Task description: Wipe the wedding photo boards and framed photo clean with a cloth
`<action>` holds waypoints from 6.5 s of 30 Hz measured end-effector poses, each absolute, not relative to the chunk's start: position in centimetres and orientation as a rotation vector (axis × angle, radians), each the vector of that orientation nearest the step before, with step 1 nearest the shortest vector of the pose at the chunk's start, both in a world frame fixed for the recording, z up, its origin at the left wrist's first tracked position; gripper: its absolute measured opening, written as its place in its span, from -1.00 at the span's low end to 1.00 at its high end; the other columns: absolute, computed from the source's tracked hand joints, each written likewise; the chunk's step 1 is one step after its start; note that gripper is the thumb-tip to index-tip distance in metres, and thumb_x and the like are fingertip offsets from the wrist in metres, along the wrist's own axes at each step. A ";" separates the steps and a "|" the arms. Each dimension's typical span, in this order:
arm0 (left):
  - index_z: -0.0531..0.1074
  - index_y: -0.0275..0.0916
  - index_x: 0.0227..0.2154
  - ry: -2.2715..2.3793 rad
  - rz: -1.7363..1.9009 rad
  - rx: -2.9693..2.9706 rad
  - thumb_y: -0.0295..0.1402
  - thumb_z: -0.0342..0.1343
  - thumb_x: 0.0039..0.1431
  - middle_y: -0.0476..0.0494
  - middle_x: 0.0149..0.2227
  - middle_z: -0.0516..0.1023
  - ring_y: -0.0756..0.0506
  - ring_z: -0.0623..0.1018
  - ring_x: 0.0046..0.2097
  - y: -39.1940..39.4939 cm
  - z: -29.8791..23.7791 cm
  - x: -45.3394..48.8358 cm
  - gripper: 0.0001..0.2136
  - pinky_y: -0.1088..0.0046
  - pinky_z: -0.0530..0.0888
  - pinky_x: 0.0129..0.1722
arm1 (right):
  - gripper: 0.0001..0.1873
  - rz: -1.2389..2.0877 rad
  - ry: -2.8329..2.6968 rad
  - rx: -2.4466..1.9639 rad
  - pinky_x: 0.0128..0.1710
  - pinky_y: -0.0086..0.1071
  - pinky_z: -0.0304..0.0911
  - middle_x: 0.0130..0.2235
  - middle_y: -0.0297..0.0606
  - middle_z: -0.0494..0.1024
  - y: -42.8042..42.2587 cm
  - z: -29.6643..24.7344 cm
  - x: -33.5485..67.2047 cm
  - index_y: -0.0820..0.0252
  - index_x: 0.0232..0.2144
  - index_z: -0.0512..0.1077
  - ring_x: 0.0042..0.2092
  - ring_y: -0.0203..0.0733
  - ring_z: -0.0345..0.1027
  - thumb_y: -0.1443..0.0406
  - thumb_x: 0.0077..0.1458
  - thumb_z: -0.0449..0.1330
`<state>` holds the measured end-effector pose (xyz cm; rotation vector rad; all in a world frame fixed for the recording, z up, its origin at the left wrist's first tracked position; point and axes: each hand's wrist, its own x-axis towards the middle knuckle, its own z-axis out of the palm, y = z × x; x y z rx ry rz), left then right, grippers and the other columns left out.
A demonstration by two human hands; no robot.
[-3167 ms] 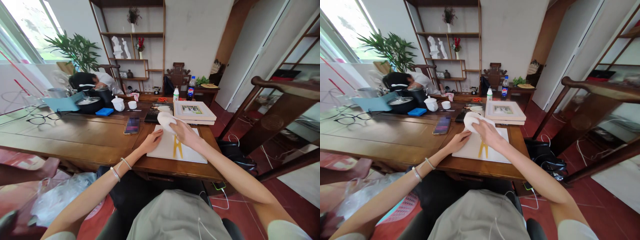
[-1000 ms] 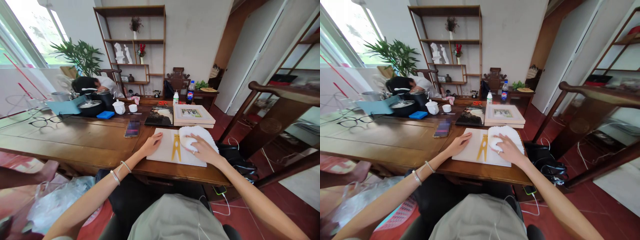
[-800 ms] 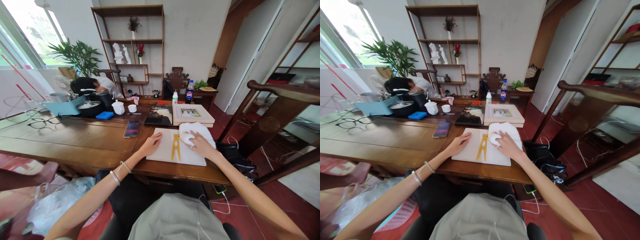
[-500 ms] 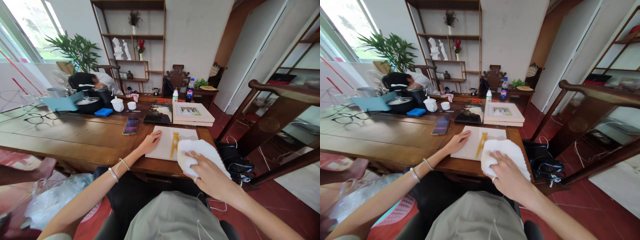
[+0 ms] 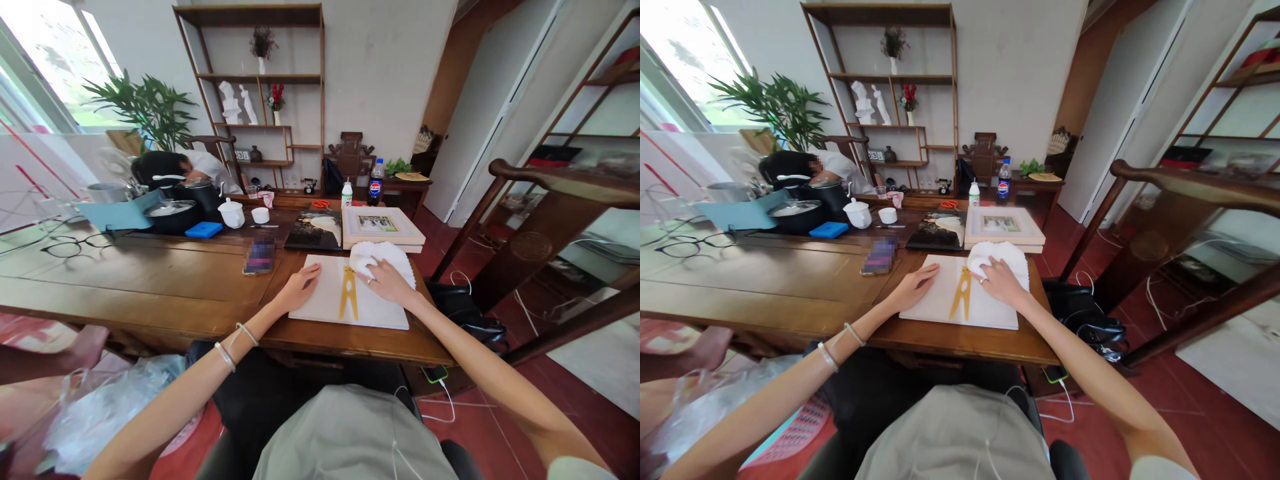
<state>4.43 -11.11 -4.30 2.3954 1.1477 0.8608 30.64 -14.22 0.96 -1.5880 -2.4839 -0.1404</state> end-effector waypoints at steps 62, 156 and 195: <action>0.35 -0.37 0.08 1.158 0.861 2.394 -0.29 -0.15 0.23 -0.26 0.20 0.28 -0.16 0.28 0.23 -11.2 -4.1 4.5 -0.57 0.23 0.17 0.25 | -0.59 -0.141 -2.712 -1.342 0.21 0.00 -0.10 0.21 0.03 0.21 -20.4 1.7 26.2 0.25 -0.10 0.49 0.26 0.11 -0.04 0.42 -0.04 0.10; 0.33 -0.32 0.09 1.085 0.867 2.398 -0.22 -0.22 0.29 -0.22 0.21 0.27 -0.14 0.23 0.26 -10.8 -4.8 4.0 -0.56 0.20 0.12 0.27 | -0.75 -0.057 -2.609 -1.507 0.19 0.08 -0.09 0.25 0.12 0.12 -14.4 0.9 33.4 0.34 -0.19 0.46 0.30 0.10 -0.16 0.40 0.08 0.07; 0.32 -0.37 0.10 1.108 0.837 2.415 -0.22 -0.23 0.30 -0.26 0.22 0.25 -0.13 0.22 0.26 -10.9 -4.6 4.1 -0.54 0.22 0.11 0.27 | -0.62 0.222 -2.784 -1.351 0.27 -0.10 -0.17 0.28 -0.15 0.11 -27.5 4.3 32.0 0.23 -0.27 0.49 0.32 -0.01 -0.20 0.53 -0.14 0.03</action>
